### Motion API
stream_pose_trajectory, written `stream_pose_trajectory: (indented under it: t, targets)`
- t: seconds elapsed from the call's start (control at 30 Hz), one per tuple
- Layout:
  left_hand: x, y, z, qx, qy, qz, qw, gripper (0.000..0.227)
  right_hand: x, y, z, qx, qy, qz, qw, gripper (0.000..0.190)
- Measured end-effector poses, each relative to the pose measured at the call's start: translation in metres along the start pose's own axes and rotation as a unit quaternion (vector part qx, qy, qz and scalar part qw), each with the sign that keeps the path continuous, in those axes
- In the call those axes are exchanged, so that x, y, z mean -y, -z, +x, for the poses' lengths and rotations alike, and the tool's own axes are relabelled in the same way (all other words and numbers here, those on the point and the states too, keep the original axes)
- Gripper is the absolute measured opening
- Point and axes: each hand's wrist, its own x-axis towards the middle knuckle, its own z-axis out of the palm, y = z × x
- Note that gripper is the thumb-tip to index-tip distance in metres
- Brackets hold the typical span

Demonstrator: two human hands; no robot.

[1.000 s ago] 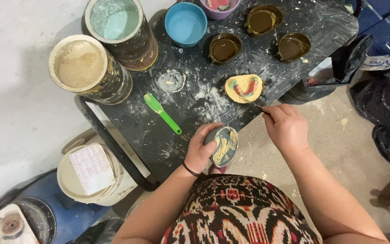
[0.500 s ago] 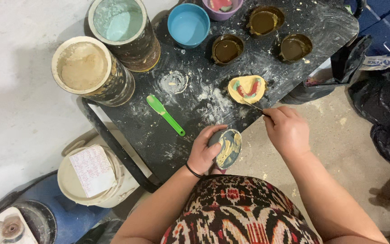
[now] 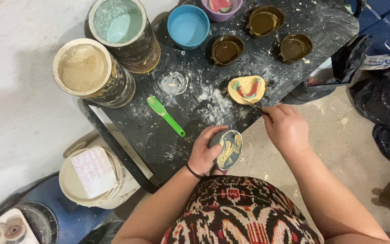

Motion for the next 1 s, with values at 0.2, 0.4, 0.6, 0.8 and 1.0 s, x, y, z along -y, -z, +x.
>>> stream_pose_trajectory:
  t: [0.2,0.4,0.6,0.8,1.0]
  targets:
    - [0.012,0.0,0.0,-0.009,-0.017,0.011,1.0,0.08,0.004,0.011,0.002,0.0,0.004,-0.031,1.0,0.022]
    - [0.005,-0.002,-0.001,-0.008,-0.012,-0.003,1.0,0.082,-0.004,0.011,-0.002,0.025,-0.007,-0.007,1.0,0.019]
    - [0.012,-0.002,-0.001,-0.018,-0.036,0.008,0.999,0.077,0.0,0.004,0.0,0.012,-0.011,-0.017,1.0,0.018]
    - [0.014,-0.002,-0.002,-0.017,-0.044,0.014,0.999,0.079,-0.002,0.013,0.003,0.021,0.009,0.004,1.0,0.019]
    - [0.004,-0.003,-0.002,-0.02,-0.039,-0.001,0.999,0.079,-0.002,0.0,0.003,0.015,-0.007,-0.01,1.0,0.02]
